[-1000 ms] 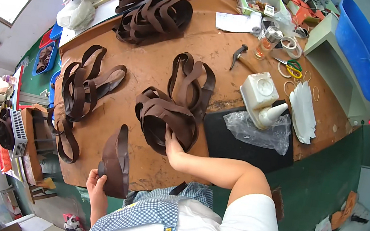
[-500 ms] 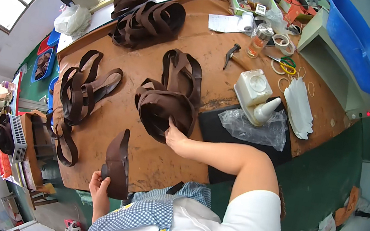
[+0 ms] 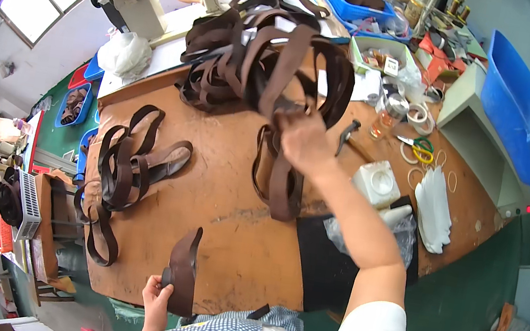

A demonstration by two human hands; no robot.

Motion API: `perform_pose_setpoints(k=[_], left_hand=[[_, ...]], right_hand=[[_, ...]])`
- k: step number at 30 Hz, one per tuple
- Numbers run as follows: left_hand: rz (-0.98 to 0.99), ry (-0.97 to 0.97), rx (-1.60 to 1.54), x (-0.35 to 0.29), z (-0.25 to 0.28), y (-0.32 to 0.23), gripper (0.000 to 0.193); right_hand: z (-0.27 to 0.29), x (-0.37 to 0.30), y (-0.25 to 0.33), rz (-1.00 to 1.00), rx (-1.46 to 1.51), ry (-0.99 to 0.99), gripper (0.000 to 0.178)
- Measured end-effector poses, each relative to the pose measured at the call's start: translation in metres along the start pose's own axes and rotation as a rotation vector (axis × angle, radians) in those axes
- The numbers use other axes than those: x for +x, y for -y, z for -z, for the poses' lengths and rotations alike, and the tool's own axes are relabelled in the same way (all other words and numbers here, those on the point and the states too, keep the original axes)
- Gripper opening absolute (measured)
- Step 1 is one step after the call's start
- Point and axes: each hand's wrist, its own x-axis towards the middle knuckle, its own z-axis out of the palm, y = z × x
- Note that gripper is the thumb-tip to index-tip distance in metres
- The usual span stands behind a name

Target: The recorder is assembling leather shoe components by folding and inspecting straps at a factory workstation.

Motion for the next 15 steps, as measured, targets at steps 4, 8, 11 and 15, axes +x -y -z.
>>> perform_pose_setpoints(k=[4, 8, 11, 15], left_hand=[[0.031, -0.097, 0.032, 0.004, 0.008, 0.004, 0.011], [0.100, -0.208, 0.018, 0.021, -0.003, 0.001, 0.012], [0.120, -0.230, 0.004, 0.030, -0.004, 0.001, 0.012], [0.132, -0.202, 0.060, 0.036, -0.013, -0.005, 0.011]], right_hand=[[-0.090, 0.044, -0.093, 0.044, -0.016, 0.051, 0.033], [-0.194, 0.044, -0.144, 0.020, -0.131, 0.427, 0.035], [-0.249, 0.032, -0.161, -0.146, -0.114, 0.561, 0.038], [-0.238, 0.057, -0.137, -0.098, -0.131, 0.571, 0.049]])
